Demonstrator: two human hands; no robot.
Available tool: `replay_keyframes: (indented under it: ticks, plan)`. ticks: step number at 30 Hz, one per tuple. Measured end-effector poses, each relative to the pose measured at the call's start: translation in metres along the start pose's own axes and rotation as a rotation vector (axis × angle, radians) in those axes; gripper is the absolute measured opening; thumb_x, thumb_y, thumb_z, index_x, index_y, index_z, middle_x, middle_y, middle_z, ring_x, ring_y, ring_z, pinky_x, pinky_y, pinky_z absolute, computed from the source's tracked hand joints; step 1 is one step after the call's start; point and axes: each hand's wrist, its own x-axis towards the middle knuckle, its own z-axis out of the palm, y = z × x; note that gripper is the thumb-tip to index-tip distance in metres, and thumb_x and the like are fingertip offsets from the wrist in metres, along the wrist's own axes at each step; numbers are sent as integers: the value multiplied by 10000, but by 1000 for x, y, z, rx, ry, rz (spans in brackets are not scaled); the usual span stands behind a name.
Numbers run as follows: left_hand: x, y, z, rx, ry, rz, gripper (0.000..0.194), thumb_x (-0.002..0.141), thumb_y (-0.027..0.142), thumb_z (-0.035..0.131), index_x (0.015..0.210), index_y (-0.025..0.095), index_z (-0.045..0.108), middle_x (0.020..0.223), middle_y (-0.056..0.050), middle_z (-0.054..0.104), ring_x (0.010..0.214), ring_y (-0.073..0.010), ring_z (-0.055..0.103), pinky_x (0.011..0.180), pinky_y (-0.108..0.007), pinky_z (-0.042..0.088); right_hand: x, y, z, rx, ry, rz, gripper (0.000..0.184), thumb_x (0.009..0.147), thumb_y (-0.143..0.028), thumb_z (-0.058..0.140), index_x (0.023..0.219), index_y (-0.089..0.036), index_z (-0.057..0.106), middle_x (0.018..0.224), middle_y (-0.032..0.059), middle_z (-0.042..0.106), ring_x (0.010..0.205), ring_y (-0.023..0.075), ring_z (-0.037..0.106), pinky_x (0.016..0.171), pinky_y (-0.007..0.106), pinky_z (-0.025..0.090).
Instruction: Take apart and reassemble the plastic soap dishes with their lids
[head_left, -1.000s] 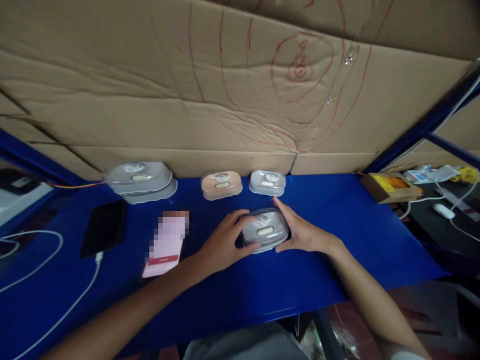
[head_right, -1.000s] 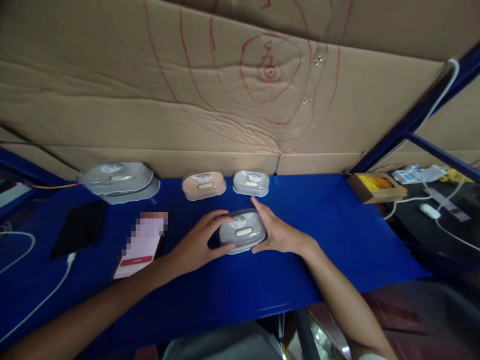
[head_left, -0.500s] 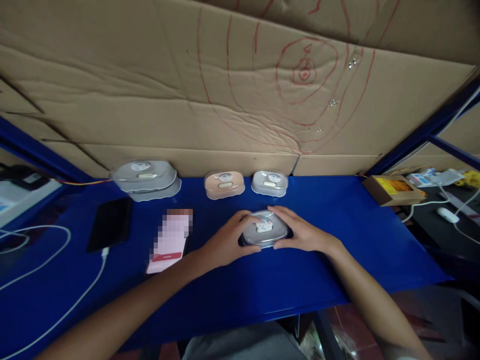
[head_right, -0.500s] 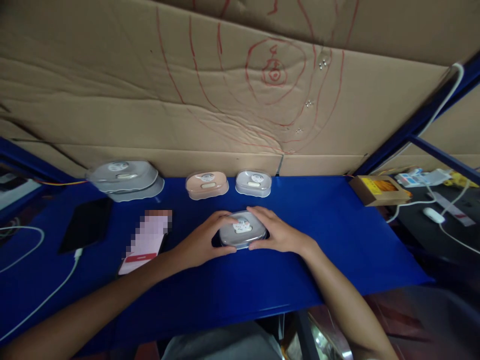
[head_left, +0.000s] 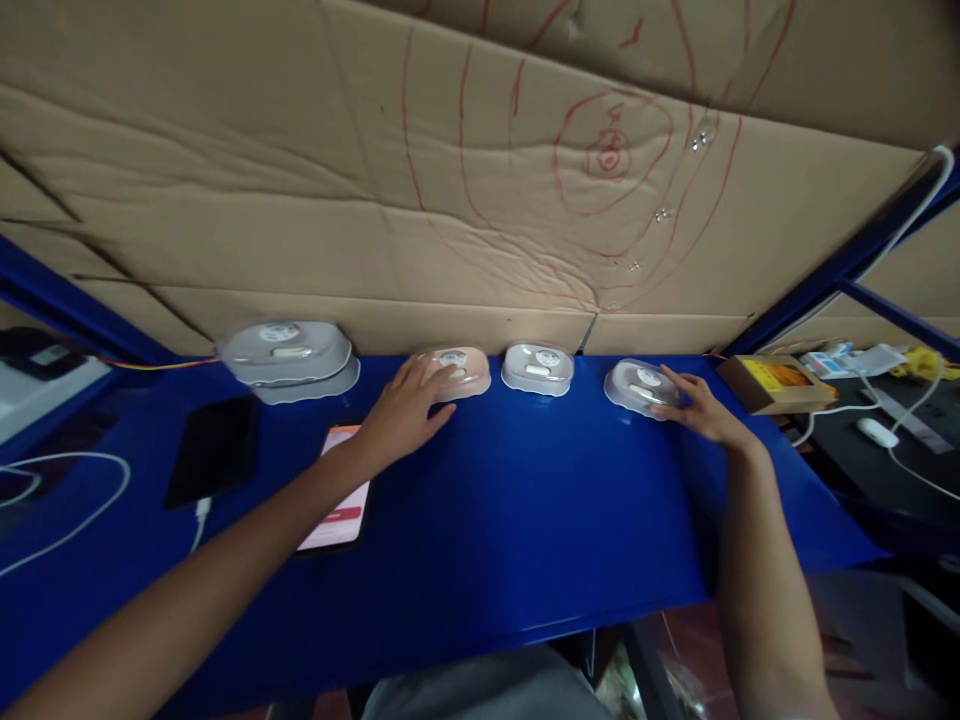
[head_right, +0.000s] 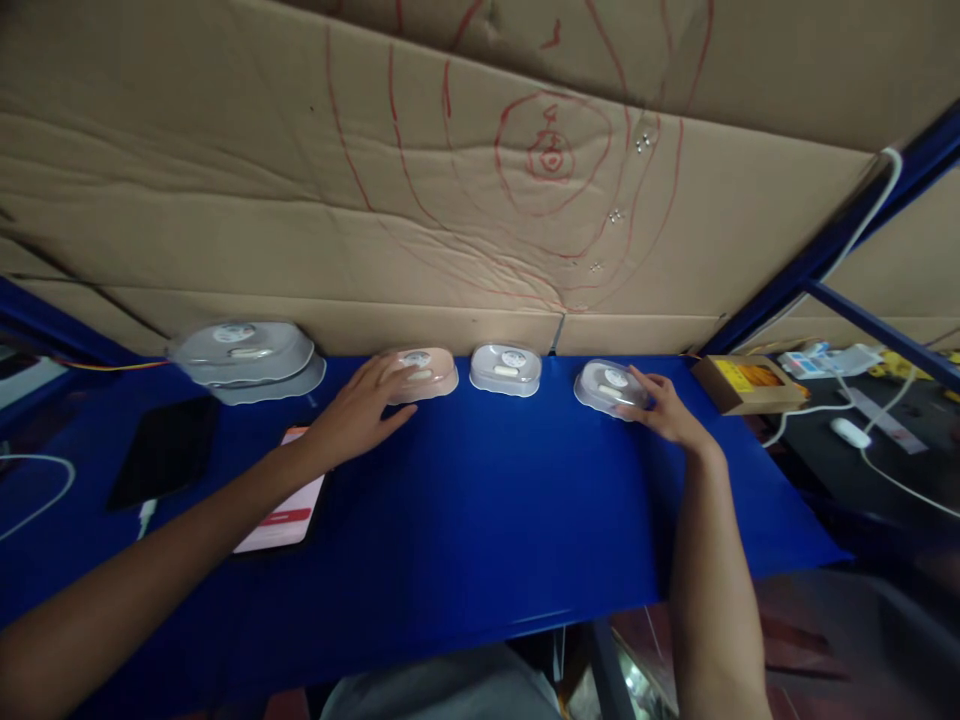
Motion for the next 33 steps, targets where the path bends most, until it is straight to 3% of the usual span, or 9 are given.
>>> replay_keyframes:
  ticks: [10, 14, 16, 17, 19, 21, 25, 29, 33]
  plan:
    - [-78, 75, -9, -261, -173, 279, 460, 1026, 181, 590, 1466, 317, 597, 1591, -99, 520, 1505, -318, 455, 1231, -531, 429, 33, -55, 81, 52, 78, -279, 939, 906, -784, 612, 1643, -247, 391, 1751, 178, 271, 1648, 376, 216, 1312, 613, 227]
    - [-93, 81, -2, -287, -234, 174, 747, 905, 170, 778, 1561, 379, 487, 1673, -107, 403, 1508, -378, 435, 1210, -590, 428, 10, -102, 98, 8, 144, -311, 875, 988, -716, 546, 1699, -322, 223, 1810, 131, 83, 1669, 421, 41, 1275, 754, 90]
    - [-95, 77, 5, -300, -244, 92, 912, 824, 182, 865, 1597, 391, 427, 1721, -127, 318, 1536, -437, 380, 1205, -657, 393, -16, -134, 102, -5, 169, -456, 761, 1042, -619, 525, 1693, -347, 239, 1796, 122, 167, 1663, 395, 130, 1290, 713, 138]
    - [-96, 75, 8, -319, -251, 64, 946, 814, 191, 876, 1608, 392, 402, 1723, -136, 314, 1541, -450, 368, 1203, -677, 378, -30, -150, 104, 23, 100, -557, 739, 1046, -594, 543, 1686, -358, 258, 1759, 122, 279, 1641, 377, 227, 1292, 674, 207]
    - [-97, 72, 12, -388, -269, 43, 940, 833, 216, 865, 1615, 382, 370, 1679, -141, 391, 1524, -433, 403, 1202, -667, 374, -58, -179, 108, 70, -251, -763, 851, 1000, -609, 635, 1700, -344, 230, 1681, 133, 425, 1567, 346, 392, 1254, 578, 366]
    - [-98, 71, 15, -460, -283, 34, 919, 842, 253, 860, 1605, 359, 357, 1604, -132, 486, 1481, -398, 464, 1197, -624, 391, -78, -197, 113, 75, -438, -784, 1042, 907, -626, 760, 1715, -305, 185, 1684, 165, 406, 1553, 359, 411, 1229, 539, 419]
    - [-101, 73, 13, -488, -282, -63, 1101, 743, 263, 927, 1632, 312, 279, 1592, -158, 485, 1446, -410, 486, 1184, -612, 401, -79, -195, 118, 177, -454, -740, 964, 909, -568, 789, 1675, -295, 272, 1679, 168, 403, 1560, 334, 403, 1239, 506, 414]
    - [-106, 76, 8, -494, -331, -76, 1280, 672, 218, 953, 1678, 328, 170, 1575, -164, 484, 1442, -419, 480, 1190, -629, 391, -52, -168, 121, 129, -268, -667, 819, 954, -554, 742, 1627, -312, 342, 1658, 168, 428, 1544, 357, 409, 1234, 592, 370]
    - [-112, 78, 4, -482, -384, -55, 1169, 663, 238, 946, 1644, 333, 316, 1544, -143, 502, 1444, -425, 471, 1192, -630, 406, -40, -154, 128, -48, -160, -589, 776, 1009, -585, 645, 1659, -328, 307, 1717, 181, 338, 1582, 416, 325, 1216, 693, 306]
